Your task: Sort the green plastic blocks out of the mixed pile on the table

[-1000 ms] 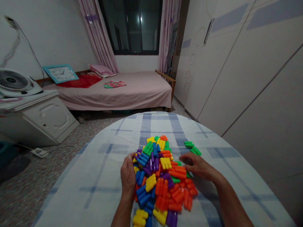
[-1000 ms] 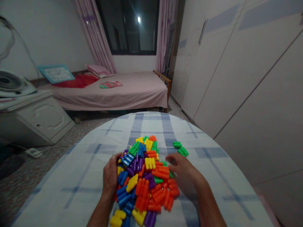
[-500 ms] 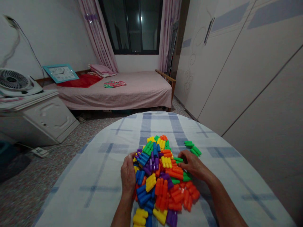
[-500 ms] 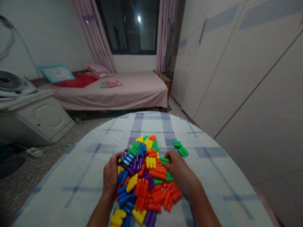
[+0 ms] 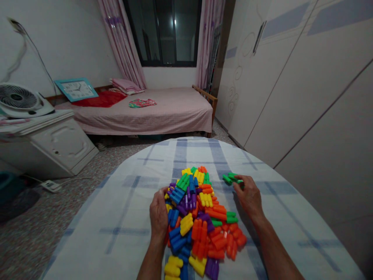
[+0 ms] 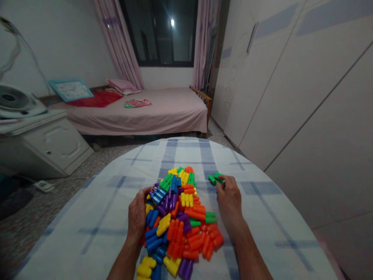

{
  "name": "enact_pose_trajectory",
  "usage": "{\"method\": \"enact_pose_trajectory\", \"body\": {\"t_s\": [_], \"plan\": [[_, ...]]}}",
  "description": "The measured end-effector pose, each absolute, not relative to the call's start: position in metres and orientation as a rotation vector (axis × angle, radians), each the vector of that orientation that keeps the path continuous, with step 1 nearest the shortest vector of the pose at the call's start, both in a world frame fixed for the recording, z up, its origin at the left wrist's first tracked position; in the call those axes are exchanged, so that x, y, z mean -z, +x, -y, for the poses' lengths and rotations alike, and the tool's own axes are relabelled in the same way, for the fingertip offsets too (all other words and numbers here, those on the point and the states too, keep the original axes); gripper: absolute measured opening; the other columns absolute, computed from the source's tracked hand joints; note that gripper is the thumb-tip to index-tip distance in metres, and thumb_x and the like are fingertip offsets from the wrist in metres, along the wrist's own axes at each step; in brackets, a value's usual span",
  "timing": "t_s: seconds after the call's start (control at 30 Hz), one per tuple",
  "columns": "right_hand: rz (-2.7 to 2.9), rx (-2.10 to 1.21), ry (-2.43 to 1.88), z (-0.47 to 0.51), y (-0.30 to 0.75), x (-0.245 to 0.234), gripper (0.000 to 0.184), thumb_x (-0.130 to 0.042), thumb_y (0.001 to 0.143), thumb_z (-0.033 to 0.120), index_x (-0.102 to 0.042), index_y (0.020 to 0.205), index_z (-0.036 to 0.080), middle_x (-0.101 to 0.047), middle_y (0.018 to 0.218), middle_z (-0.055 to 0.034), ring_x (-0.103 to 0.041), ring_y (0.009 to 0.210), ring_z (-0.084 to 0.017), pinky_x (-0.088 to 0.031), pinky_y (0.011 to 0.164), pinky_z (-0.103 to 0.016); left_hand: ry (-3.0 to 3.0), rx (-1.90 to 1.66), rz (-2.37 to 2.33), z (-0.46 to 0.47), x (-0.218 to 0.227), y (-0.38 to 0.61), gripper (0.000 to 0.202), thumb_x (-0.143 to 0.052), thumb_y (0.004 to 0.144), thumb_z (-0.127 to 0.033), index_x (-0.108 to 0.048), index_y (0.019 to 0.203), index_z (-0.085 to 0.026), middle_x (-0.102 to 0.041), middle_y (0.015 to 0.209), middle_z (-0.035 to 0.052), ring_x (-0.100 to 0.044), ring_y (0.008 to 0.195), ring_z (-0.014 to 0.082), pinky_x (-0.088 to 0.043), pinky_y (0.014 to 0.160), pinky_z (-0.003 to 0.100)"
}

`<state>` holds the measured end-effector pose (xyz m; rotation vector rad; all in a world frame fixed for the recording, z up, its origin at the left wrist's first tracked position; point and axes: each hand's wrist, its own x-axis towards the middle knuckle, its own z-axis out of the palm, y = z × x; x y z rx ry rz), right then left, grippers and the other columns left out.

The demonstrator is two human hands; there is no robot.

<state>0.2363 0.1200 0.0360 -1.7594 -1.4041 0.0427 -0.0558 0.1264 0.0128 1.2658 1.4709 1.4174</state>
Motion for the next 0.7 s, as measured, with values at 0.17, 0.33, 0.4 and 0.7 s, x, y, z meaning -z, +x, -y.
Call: {"method": "enact_pose_trajectory", "body": {"t_s": [0.17, 0.33, 0.4, 0.7], "plan": [[1.55, -0.561, -1.761, -0.113, 0.239, -0.05, 0.024, -0.052, 0.075, 0.035, -0.063, 0.091, 0.02, -0.064, 0.086, -0.0048, -0.059, 0.075, -0.018, -0.047, 0.071, -0.032, 1.292, -1.405, -1.485, -0.126, -0.015, -0.055, 0.053, -0.029, 0.093, -0.055, -0.066, 0.101, -0.017, -0.068, 0.102, 0.008, -0.06, 0.1, 0.0218, -0.044, 0.091, 0.036], [1.688, -1.203, -1.615, -0.098, 0.235, -0.066, 0.031, -0.065, 0.059, 0.028, -0.066, 0.088, 0.021, -0.065, 0.08, -0.0017, -0.059, 0.074, -0.017, -0.047, 0.065, -0.028, 1.271, -1.404, -1.483, -0.127, -0.015, -0.055, 0.054, -0.03, 0.092, -0.056, -0.065, 0.101, -0.017, -0.068, 0.102, 0.0081, -0.06, 0.1, 0.0217, -0.043, 0.092, 0.036], [1.705, -1.198, -1.617, -0.092, 0.232, -0.067, 0.031, -0.065, 0.057, 0.025, -0.066, 0.087, 0.021, -0.065, 0.078, -0.0005, -0.057, 0.072, -0.016, -0.046, 0.063, -0.026, 1.266, -1.402, -1.489, -0.127, -0.015, -0.055, 0.055, -0.03, 0.091, -0.057, -0.066, 0.101, -0.017, -0.068, 0.101, 0.0082, -0.061, 0.099, 0.022, -0.044, 0.091, 0.036], [1.743, -0.666, -2.004, -0.099, 0.242, -0.045, 0.008, -0.055, 0.069, 0.024, -0.062, 0.069, 0.023, -0.06, 0.064, 0.0007, -0.054, 0.06, -0.015, -0.037, 0.056, -0.026, 1.234, -1.41, -1.468, -0.127, -0.014, -0.055, 0.057, -0.031, 0.09, -0.06, -0.066, 0.103, -0.016, -0.068, 0.103, 0.0092, -0.061, 0.101, 0.0229, -0.043, 0.092, 0.036]]}}
